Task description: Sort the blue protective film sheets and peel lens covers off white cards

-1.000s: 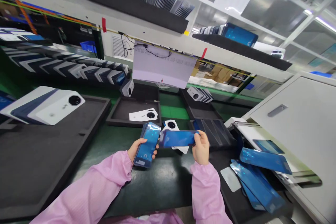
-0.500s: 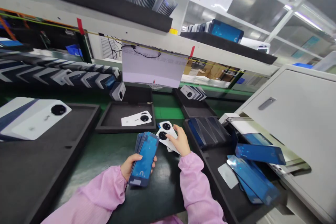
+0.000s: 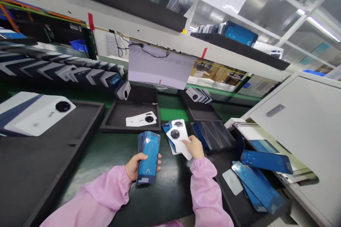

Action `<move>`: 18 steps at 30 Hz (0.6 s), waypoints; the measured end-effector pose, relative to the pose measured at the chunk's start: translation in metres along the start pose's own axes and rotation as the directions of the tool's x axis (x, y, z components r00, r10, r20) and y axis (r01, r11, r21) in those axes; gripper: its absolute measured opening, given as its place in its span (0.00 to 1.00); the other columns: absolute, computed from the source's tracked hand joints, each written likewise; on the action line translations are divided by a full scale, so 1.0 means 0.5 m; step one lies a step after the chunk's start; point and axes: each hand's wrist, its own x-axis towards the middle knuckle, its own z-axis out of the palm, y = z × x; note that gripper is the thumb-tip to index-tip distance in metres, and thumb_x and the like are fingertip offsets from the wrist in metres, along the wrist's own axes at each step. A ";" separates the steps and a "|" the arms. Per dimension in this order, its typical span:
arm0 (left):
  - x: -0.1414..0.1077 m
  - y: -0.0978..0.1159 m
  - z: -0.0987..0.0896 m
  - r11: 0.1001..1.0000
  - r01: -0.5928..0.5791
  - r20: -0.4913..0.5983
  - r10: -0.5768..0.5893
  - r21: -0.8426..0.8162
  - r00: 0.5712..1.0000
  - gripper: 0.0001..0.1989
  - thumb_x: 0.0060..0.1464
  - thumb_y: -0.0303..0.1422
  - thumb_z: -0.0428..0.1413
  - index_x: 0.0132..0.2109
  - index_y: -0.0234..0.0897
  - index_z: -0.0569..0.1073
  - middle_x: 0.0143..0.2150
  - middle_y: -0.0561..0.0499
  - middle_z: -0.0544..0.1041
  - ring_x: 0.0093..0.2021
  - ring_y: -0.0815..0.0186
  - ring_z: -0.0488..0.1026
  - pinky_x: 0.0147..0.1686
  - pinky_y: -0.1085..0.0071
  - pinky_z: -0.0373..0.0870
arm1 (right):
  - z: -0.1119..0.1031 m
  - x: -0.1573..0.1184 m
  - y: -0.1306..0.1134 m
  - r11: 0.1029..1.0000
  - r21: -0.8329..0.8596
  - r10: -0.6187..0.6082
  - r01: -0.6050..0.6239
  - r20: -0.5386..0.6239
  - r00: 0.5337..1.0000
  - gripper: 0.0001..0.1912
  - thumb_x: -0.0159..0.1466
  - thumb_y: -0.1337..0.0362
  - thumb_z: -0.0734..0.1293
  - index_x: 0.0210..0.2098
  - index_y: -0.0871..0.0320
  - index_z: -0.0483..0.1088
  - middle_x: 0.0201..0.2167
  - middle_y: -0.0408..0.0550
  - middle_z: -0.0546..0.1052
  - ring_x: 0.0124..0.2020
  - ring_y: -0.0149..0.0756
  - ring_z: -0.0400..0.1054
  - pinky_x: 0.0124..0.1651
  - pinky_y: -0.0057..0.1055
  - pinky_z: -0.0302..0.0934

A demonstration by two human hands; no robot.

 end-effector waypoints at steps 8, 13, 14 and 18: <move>0.000 0.005 -0.003 0.999 -0.018 -0.053 0.020 0.050 0.998 0.22 0.46 0.34 0.51 0.47 0.27 0.74 0.41 0.40 0.78 0.41 0.59 0.73 0.46 0.61 0.66 | 0.016 -0.002 -0.003 0.998 0.058 -0.028 0.033 -0.088 0.996 0.09 0.54 0.58 0.66 0.30 0.57 0.70 0.33 0.51 0.75 0.35 0.41 0.70 0.36 0.32 0.58; 0.001 0.004 0.000 0.985 -0.069 -0.122 0.088 0.155 0.989 0.22 0.44 0.33 0.53 0.47 0.27 0.74 0.42 0.39 0.78 0.42 0.57 0.73 0.46 0.59 0.66 | -0.022 -0.027 0.000 0.989 0.138 -0.035 0.060 -0.179 0.983 0.10 0.57 0.56 0.63 0.28 0.57 0.68 0.27 0.49 0.75 0.31 0.42 0.70 0.34 0.32 0.58; 0.001 0.003 0.002 0.979 -0.091 -0.141 0.118 0.184 0.983 0.21 0.43 0.32 0.54 0.46 0.28 0.74 0.42 0.39 0.78 0.42 0.56 0.73 0.47 0.58 0.66 | -0.034 -0.037 0.000 0.985 0.156 -0.034 0.066 -0.199 0.979 0.11 0.58 0.55 0.61 0.28 0.57 0.67 0.27 0.49 0.74 0.31 0.42 0.69 0.33 0.32 0.58; 0.004 -0.002 0.017 0.916 -0.239 -0.210 0.316 0.322 0.925 0.22 0.41 0.29 0.59 0.47 0.36 0.74 0.46 0.43 0.77 0.48 0.53 0.71 0.49 0.57 0.64 | -0.041 -0.106 -0.036 0.951 0.282 -0.051 0.127 -0.263 0.963 0.14 0.62 0.52 0.58 0.30 0.56 0.63 0.25 0.47 0.73 0.27 0.38 0.69 0.30 0.30 0.59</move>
